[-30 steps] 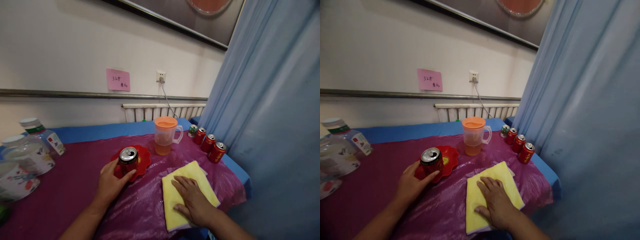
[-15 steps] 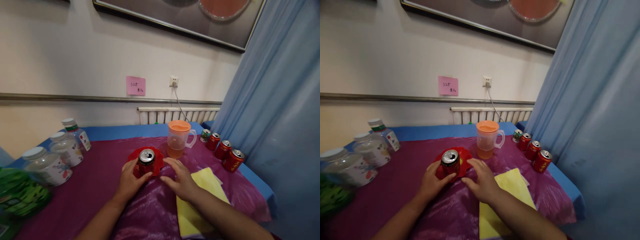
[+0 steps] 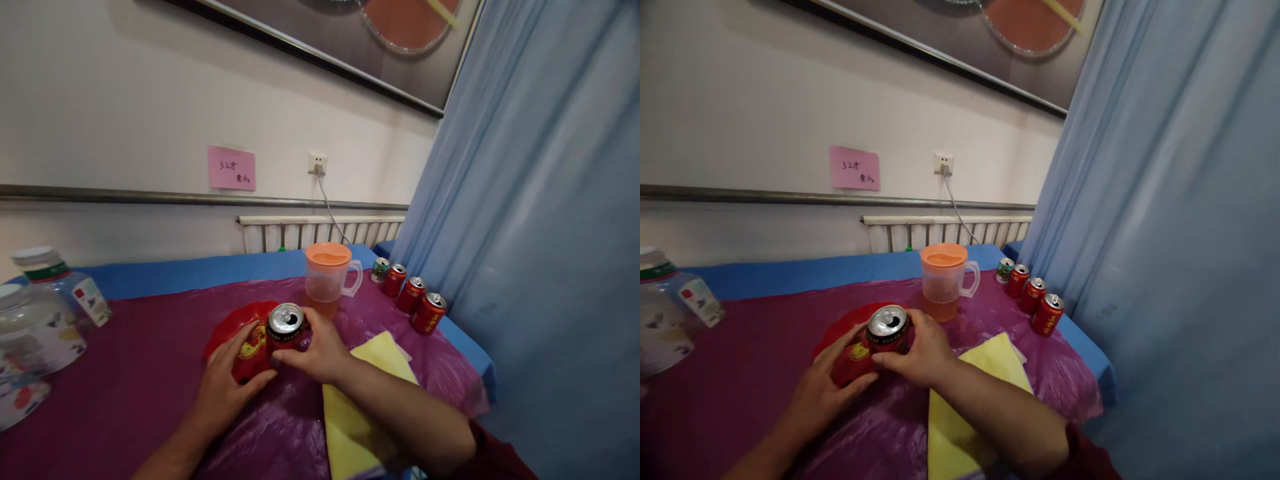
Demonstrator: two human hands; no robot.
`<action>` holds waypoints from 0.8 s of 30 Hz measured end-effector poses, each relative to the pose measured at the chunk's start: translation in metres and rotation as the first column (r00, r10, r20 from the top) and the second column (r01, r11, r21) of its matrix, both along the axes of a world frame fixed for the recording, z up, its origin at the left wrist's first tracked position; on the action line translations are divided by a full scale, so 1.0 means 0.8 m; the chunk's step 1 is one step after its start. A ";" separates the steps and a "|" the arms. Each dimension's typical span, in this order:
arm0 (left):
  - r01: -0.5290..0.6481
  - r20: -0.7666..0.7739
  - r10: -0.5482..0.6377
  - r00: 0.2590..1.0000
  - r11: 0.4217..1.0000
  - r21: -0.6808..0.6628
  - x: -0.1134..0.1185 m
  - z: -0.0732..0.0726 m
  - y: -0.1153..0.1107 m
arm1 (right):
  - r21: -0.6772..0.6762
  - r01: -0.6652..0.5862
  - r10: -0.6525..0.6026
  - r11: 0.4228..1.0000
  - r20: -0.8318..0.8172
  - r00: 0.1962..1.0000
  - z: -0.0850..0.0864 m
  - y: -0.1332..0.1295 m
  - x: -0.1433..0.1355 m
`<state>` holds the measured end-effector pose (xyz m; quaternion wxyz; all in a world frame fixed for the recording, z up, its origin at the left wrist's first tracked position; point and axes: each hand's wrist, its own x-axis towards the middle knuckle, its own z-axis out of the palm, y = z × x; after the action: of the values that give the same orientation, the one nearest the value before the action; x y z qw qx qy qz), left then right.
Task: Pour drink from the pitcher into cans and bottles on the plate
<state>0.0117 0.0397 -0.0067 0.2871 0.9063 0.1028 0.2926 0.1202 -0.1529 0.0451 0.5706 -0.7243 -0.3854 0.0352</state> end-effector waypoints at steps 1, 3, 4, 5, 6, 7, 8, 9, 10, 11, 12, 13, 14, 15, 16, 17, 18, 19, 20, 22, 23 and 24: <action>-0.009 -0.008 0.009 1.000 1.000 -0.002 0.000 0.000 0.000 | 0.014 0.037 -0.038 0.999 0.016 0.999 0.006 -0.019 0.002; -0.038 -0.029 0.038 0.999 0.999 0.002 0.000 0.003 -0.001 | 0.031 0.122 -0.124 0.992 0.054 0.991 0.015 -0.066 0.007; -0.055 -0.038 0.055 0.998 0.998 0.007 -0.001 0.005 -0.001 | 0.024 0.175 -0.176 0.984 0.070 0.982 0.017 -0.093 0.011; -0.070 -0.041 0.070 0.997 0.998 0.012 0.000 0.007 -0.001 | 0.016 0.236 -0.236 0.972 0.080 0.968 0.017 -0.121 0.014; -0.079 -0.041 0.079 0.996 0.997 0.013 0.000 0.009 -0.001 | 0.013 0.313 -0.313 0.950 0.088 0.946 0.014 -0.150 0.019; -0.086 -0.036 0.087 0.996 0.996 0.011 0.001 0.010 0.000 | 0.001 0.397 -0.396 0.918 0.089 0.914 0.009 -0.178 0.024; -0.090 -0.029 0.090 0.996 0.996 0.005 0.002 0.011 0.000 | -0.010 0.479 -0.477 0.878 0.087 0.875 0.002 -0.205 0.029; -0.089 -0.021 0.089 0.996 0.996 -0.002 0.004 0.011 0.001 | -0.026 0.564 -0.561 0.825 0.078 0.824 -0.006 -0.231 0.035; -0.087 -0.015 0.087 0.996 0.996 -0.008 0.005 0.011 0.002 | -0.052 0.648 -0.644 0.760 0.071 0.761 -0.016 -0.256 0.042; -0.087 -0.011 0.087 0.996 0.996 -0.011 0.007 0.010 0.002 | -0.083 0.719 -0.716 0.690 0.073 0.695 -0.026 -0.278 0.049; -0.091 -0.011 0.091 0.996 0.996 -0.013 0.008 0.009 0.003 | -0.108 0.779 -0.776 0.618 0.079 0.626 -0.037 -0.297 0.056; -0.097 -0.013 0.097 0.995 0.995 -0.013 0.010 0.008 0.003 | -0.134 0.817 -0.815 0.561 0.084 0.574 -0.047 -0.314 0.064; -0.102 -0.014 0.102 0.995 0.995 -0.011 0.010 0.007 0.003 | -0.157 0.844 -0.844 0.512 0.087 0.529 -0.058 -0.328 0.072; -0.106 -0.016 0.106 0.994 0.994 -0.010 0.011 0.007 0.003 | -0.177 0.862 -0.864 0.476 0.089 0.495 -0.068 -0.339 0.080; -0.111 -0.016 0.111 0.994 0.994 -0.010 0.011 0.006 0.003 | -0.194 0.871 -0.875 0.452 0.092 0.475 -0.077 -0.348 0.088; -0.116 -0.015 0.116 0.993 0.993 -0.010 0.011 0.005 0.004 | -0.205 0.877 -0.882 0.435 0.096 0.461 -0.086 -0.354 0.096; -0.123 -0.013 0.122 0.992 0.992 -0.009 0.011 0.005 0.004 | -0.213 0.879 -0.885 0.426 0.102 0.454 -0.094 -0.359 0.103; -0.130 -0.012 0.130 0.991 0.991 -0.008 0.010 0.005 0.005 | -0.220 0.880 -0.886 0.421 0.108 0.451 -0.102 -0.362 0.109; -0.142 -0.010 0.142 0.990 0.990 -0.007 0.010 0.004 0.006 | -0.226 0.879 -0.885 0.419 0.113 0.451 -0.108 -0.364 0.114; -0.168 -0.005 0.168 0.986 0.986 -0.001 0.010 0.005 0.007 | -0.242 0.879 -0.886 0.412 0.118 0.448 -0.118 -0.367 0.122; -0.179 -0.002 0.179 0.984 0.984 0.004 0.010 0.005 0.007 | -0.251 0.878 -0.887 0.407 0.119 0.445 -0.121 -0.368 0.124; -0.185 0.005 0.185 0.983 0.983 0.007 0.010 0.006 0.005 | -0.259 0.877 -0.888 0.404 0.119 0.444 -0.123 -0.369 0.125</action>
<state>0.0194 0.0439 -0.0017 0.2556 0.8932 0.1852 0.3202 0.2200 -0.4478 -0.0535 0.4003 -0.8907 0.0745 -0.2024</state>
